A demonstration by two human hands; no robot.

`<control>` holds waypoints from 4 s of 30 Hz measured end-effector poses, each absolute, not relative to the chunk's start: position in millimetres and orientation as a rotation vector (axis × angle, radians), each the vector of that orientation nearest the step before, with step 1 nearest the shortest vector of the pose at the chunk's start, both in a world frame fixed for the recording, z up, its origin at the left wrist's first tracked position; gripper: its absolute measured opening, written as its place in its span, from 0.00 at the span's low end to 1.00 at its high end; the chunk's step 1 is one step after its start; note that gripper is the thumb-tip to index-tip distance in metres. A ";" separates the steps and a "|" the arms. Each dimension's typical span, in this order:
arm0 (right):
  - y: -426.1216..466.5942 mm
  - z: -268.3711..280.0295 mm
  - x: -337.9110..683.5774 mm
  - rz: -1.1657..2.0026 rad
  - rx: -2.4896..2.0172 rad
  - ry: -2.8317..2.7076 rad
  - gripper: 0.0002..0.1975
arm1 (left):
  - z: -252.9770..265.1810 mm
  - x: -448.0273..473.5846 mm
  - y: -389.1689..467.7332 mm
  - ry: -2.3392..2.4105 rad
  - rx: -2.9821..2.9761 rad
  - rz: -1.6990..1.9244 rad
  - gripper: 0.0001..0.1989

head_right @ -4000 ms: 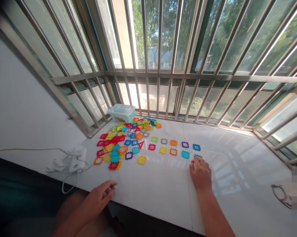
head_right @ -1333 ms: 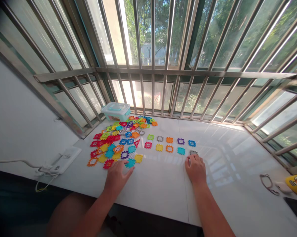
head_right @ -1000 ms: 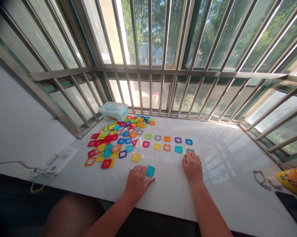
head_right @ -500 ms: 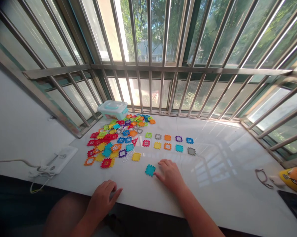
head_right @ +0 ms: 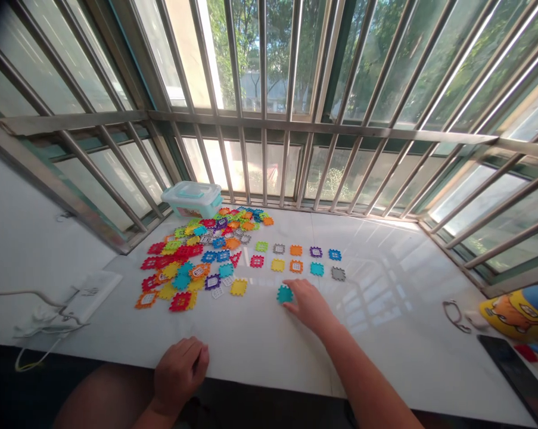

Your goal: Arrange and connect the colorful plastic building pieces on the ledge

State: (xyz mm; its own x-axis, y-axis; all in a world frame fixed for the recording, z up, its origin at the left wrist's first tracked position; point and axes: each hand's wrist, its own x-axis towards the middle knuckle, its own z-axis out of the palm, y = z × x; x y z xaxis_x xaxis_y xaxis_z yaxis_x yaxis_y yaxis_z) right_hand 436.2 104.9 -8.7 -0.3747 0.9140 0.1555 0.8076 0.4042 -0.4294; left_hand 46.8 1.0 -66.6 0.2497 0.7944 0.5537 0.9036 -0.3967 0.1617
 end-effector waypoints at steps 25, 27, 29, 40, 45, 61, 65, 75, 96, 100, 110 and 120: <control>179.9 -28.2 551.3 0.157 -1.797 -2.208 0.29 | -63.7 47.1 2.0 -1.487 -2.322 -0.905 0.16; 180.2 -25.8 549.9 0.154 -1.799 -2.233 0.26 | -63.2 47.2 1.9 -1.486 -2.324 -0.908 0.16; 180.7 -22.4 548.0 0.162 -1.802 -2.265 0.23 | -62.7 47.5 2.1 -1.485 -2.325 -0.911 0.16; 182.3 -9.5 541.3 0.163 -1.823 -2.327 0.21 | -63.7 47.3 2.3 -1.492 -2.329 -0.908 0.16; 181.8 -6.0 539.2 0.167 -1.814 -2.369 0.10 | -62.8 47.6 2.2 -1.495 -2.329 -0.918 0.15; 135.3 2.1 366.2 0.311 -1.292 -2.363 0.09 | -61.2 48.5 2.3 -1.526 -2.305 -0.890 0.16; 138.8 -2.0 310.3 0.372 -1.261 -2.447 0.19 | -62.7 48.3 2.0 -1.528 -2.312 -0.877 0.15; 158.9 -14.1 307.8 0.486 -1.282 -2.427 0.20 | -66.4 46.8 0.6 -1.519 -2.308 -0.898 0.15; 189.2 -7.5 373.5 0.289 -1.272 -2.094 0.17 | -53.9 55.3 8.7 -1.648 -2.320 -0.740 0.16; 198.1 -15.8 410.3 0.174 -1.410 -2.034 0.20 | -50.2 59.4 16.0 -1.699 -2.352 -0.732 0.17; 204.8 -38.9 403.7 0.145 -1.458 -2.044 0.22 | -30.7 96.6 69.1 -2.052 -2.999 -1.131 0.26; 206.2 -48.9 398.0 0.141 -1.516 -2.027 0.27 | -12.2 163.0 167.8 -1.684 -2.537 -1.375 0.19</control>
State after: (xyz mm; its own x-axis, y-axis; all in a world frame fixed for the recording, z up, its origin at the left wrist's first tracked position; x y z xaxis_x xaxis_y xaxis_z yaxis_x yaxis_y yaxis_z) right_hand 398.0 206.2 -48.9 -0.1700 0.9027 0.3952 0.8391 0.3429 -0.4223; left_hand 163.0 167.8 -12.2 0.1618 0.8395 0.5186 0.6762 -0.4771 0.5613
